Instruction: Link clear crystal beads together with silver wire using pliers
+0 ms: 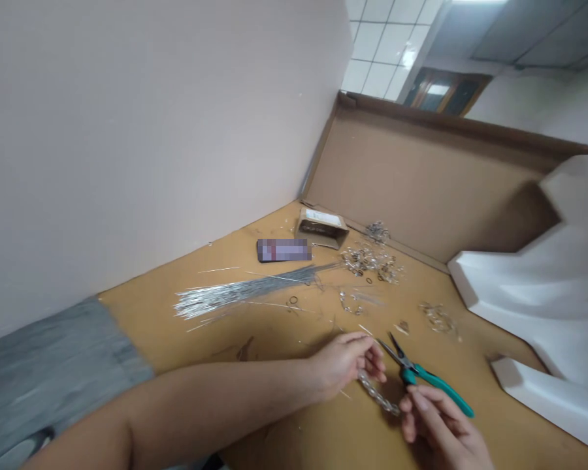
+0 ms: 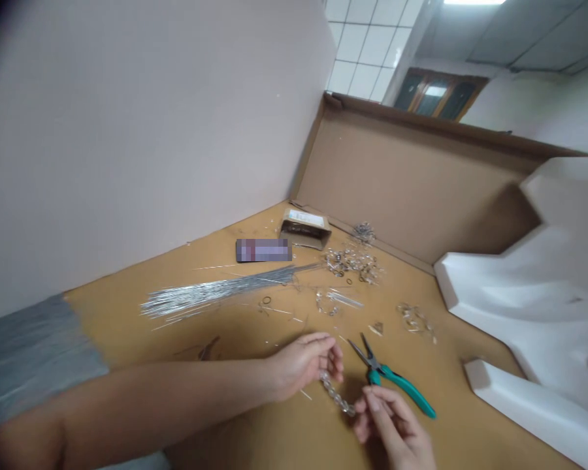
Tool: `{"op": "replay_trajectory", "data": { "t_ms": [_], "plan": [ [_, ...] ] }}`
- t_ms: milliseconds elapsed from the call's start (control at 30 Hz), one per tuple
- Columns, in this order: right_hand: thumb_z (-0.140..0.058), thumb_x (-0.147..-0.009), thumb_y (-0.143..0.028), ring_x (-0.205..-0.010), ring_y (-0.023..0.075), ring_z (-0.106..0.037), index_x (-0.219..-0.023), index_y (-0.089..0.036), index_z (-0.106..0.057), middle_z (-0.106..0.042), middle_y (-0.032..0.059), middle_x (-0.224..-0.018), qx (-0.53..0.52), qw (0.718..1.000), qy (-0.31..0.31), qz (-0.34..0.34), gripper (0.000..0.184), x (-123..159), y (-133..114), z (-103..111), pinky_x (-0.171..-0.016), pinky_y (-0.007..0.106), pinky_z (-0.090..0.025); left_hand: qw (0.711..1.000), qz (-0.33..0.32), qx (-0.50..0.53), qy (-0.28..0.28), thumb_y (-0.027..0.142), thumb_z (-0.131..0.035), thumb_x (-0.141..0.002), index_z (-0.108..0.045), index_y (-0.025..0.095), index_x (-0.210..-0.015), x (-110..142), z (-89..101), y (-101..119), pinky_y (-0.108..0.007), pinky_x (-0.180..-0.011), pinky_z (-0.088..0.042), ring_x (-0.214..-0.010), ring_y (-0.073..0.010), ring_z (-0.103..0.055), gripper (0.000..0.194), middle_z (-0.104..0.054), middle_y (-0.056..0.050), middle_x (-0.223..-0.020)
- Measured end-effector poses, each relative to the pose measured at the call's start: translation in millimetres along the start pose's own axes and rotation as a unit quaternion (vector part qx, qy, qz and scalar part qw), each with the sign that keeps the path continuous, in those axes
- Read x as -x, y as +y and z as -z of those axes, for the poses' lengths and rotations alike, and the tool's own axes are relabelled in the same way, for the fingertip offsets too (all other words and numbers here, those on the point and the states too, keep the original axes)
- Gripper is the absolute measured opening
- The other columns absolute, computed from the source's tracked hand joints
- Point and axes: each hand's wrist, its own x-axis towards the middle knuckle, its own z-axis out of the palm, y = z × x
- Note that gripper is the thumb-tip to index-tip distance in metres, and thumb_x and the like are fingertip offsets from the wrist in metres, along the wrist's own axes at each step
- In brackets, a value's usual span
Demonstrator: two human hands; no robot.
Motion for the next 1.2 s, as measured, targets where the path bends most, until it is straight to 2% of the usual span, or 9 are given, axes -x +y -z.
{"op": "replay_trajectory", "data": {
  "t_ms": [300, 433, 567, 700, 900, 1033, 1100, 1133, 1200],
  "plan": [
    [-0.065, -0.072, -0.034, -0.053, 0.0111, -0.054, -0.079, -0.018, -0.06, -0.062, -0.0001, -0.067, -0.005, 0.998, -0.001, 0.066, 0.018, -4.9, -3.6, 0.2, -0.053, 0.023, -0.043, 0.997, -0.019, -0.073, 0.004, 0.039, -0.062, -0.073, -0.053, 0.013, -0.089, -2.0, 8.3, -3.4, -0.033, -0.075, -0.042, -0.076, -0.0177, -0.06, 0.033, -0.062, -0.007, -0.078],
    [-0.063, -0.073, -0.035, -0.057, 0.0126, -0.057, -0.083, -0.019, -0.057, -0.063, 0.0004, -0.069, -0.025, 0.996, 0.004, 0.091, 0.02, -4.6, -4.0, -4.5, -0.056, 0.025, -0.045, 0.998, 0.05, 0.008, -0.025, 0.026, -0.064, -0.073, -0.056, 0.013, -0.089, 0.9, 4.5, 0.0, -0.035, -0.086, -0.039, -0.09, -0.0189, -0.059, 0.022, -0.063, -0.009, -0.089],
    [-0.064, -0.072, -0.036, -0.054, 0.0123, -0.057, -0.082, -0.02, -0.057, -0.062, 0.0, -0.064, -0.03, 0.994, -0.001, 0.11, 0.02, -1.0, -3.4, -16.7, -0.054, 0.025, -0.046, 0.985, 0.128, 0.033, -0.11, 0.027, -0.061, -0.074, -0.06, 0.012, -0.083, 5.0, -1.4, 0.4, -0.035, -0.083, -0.041, -0.08, -0.0181, -0.061, 0.017, -0.063, -0.009, -0.085],
    [-0.066, -0.069, -0.038, -0.046, 0.0119, -0.055, -0.079, -0.019, -0.059, -0.063, 0.001, -0.065, -0.014, 0.994, -0.007, 0.111, 0.022, 2.0, -3.8, -23.1, -0.044, 0.023, -0.043, 0.973, 0.15, -0.019, -0.174, 0.027, -0.06, -0.074, -0.059, 0.012, -0.074, 6.1, 0.4, -4.4, -0.024, -0.062, -0.041, -0.065, -0.0143, -0.059, 0.016, -0.062, -0.006, -0.071],
    [-0.067, -0.068, -0.039, -0.037, 0.0074, -0.047, -0.074, -0.017, -0.06, -0.059, -0.0013, -0.053, 0.01, 0.995, -0.021, 0.095, 0.024, -0.9, -5.9, -20.3, -0.038, 0.02, -0.036, 0.973, 0.14, -0.055, -0.174, 0.025, -0.065, -0.07, -0.057, 0.012, -0.079, 8.1, 6.8, -6.2, -0.022, -0.056, -0.042, -0.069, -0.0145, -0.061, 0.018, -0.063, -0.008, -0.078],
    [-0.06, -0.072, -0.044, -0.043, 0.0114, -0.051, -0.077, -0.017, -0.059, -0.059, 0.0, -0.053, 0.124, 0.987, -0.03, 0.102, 0.028, -7.0, -13.3, -4.3, -0.04, 0.022, -0.039, 0.975, 0.132, -0.086, -0.157, 0.024, -0.068, -0.067, -0.058, 0.011, -0.076, 8.2, 8.1, -6.7, -0.022, -0.057, -0.044, -0.061, -0.0122, -0.06, 0.019, -0.065, -0.007, -0.072],
    [-0.055, -0.074, -0.046, -0.063, 0.0179, -0.06, -0.09, -0.019, -0.059, -0.066, 0.0064, -0.08, 0.246, 0.959, 0.016, 0.138, 0.032, -12.0, -19.5, 12.5, -0.052, 0.028, -0.047, 0.98, 0.123, -0.087, -0.13, 0.025, -0.068, -0.066, -0.059, 0.011, -0.075, 5.7, 9.2, -7.6, -0.023, -0.057, -0.045, -0.059, -0.012, -0.06, 0.02, -0.065, -0.006, -0.07],
    [-0.057, -0.072, -0.044, -0.078, 0.0213, -0.061, -0.099, -0.02, -0.058, -0.065, 0.0087, -0.093, 0.342, 0.924, 0.044, 0.162, 0.036, -14.7, -22.5, 22.2, -0.067, 0.033, -0.048, 0.982, 0.12, -0.087, -0.114, 0.026, -0.068, -0.065, -0.059, 0.011, -0.075, 4.1, 9.8, -7.9, -0.023, -0.057, -0.045, -0.058, -0.012, -0.06, 0.02, -0.064, -0.006, -0.068],
    [-0.064, -0.062, -0.039, -0.108, 0.0301, -0.049, -0.114, -0.019, -0.053, -0.057, 0.0126, -0.116, 0.535, 0.818, 0.074, 0.196, 0.057, -19.9, -26.7, 40.3, -0.091, 0.044, -0.036, 0.986, 0.116, -0.086, -0.081, 0.026, -0.069, -0.064, -0.06, 0.01, -0.073, 0.8, 10.9, -7.7, -0.023, -0.056, -0.045, -0.055, -0.0114, -0.059, 0.02, -0.064, -0.006, -0.066]
  ]
}}
